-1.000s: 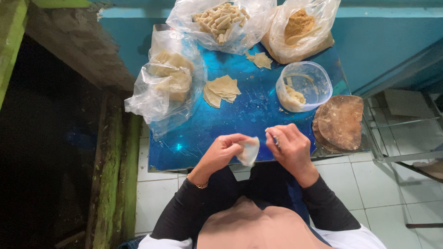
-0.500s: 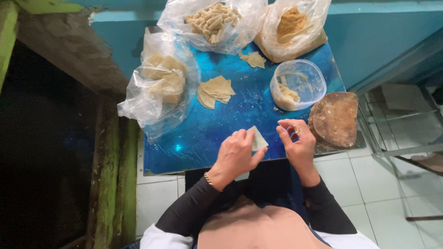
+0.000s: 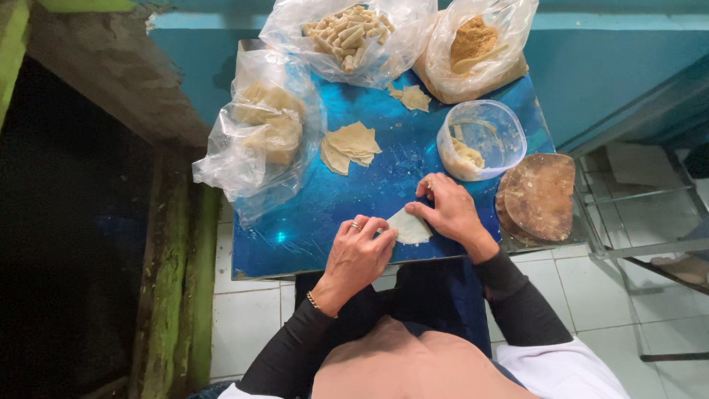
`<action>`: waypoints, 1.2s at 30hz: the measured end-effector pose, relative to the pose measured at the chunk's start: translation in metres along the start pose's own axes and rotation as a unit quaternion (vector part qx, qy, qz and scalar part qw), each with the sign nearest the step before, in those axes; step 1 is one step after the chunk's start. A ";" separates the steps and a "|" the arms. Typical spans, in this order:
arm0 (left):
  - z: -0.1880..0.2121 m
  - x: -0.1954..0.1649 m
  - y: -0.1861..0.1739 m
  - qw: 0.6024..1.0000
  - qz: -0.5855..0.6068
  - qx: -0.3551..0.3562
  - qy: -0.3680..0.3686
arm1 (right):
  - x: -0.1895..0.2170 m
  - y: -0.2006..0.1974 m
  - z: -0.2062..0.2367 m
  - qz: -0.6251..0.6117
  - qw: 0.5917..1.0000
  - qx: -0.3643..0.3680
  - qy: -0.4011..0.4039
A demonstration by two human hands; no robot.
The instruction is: The person sits at a small blue table and folds stuffed pastries. They take filling from a plastic bag with a spoon, place it onto a square pastry wrapper, fold the wrapper over the filling, and set the folded pastry onto a pile of finished pieces on the table.
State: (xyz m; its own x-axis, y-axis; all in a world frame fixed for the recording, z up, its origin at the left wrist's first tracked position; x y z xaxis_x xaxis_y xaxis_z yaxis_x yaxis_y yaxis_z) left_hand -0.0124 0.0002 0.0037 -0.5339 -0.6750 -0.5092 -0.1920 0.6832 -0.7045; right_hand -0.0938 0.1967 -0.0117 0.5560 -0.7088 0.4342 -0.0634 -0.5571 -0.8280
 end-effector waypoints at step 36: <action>0.007 0.000 -0.006 1.000 0.006 -0.010 -0.026 | -0.205 -0.075 -0.217 0.386 0.903 0.142 0.122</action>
State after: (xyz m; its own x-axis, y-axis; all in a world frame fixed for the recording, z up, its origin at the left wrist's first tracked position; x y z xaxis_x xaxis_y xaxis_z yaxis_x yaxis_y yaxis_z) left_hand -0.0059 -0.0060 0.0045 -0.4926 -0.6800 -0.5432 -0.2024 0.6965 -0.6884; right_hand -0.3833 0.2900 0.0384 0.2354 -0.9319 -0.2758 -0.1196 0.2539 -0.9598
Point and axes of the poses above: each hand's wrist, its own z-axis away from the middle knuckle, its own y-axis out of the palm, x = y × z, the point moved 5 cm from there along -z, towards the middle knuckle, and after that the axes turned 10 degrees about -y, right-handed, at the moved point
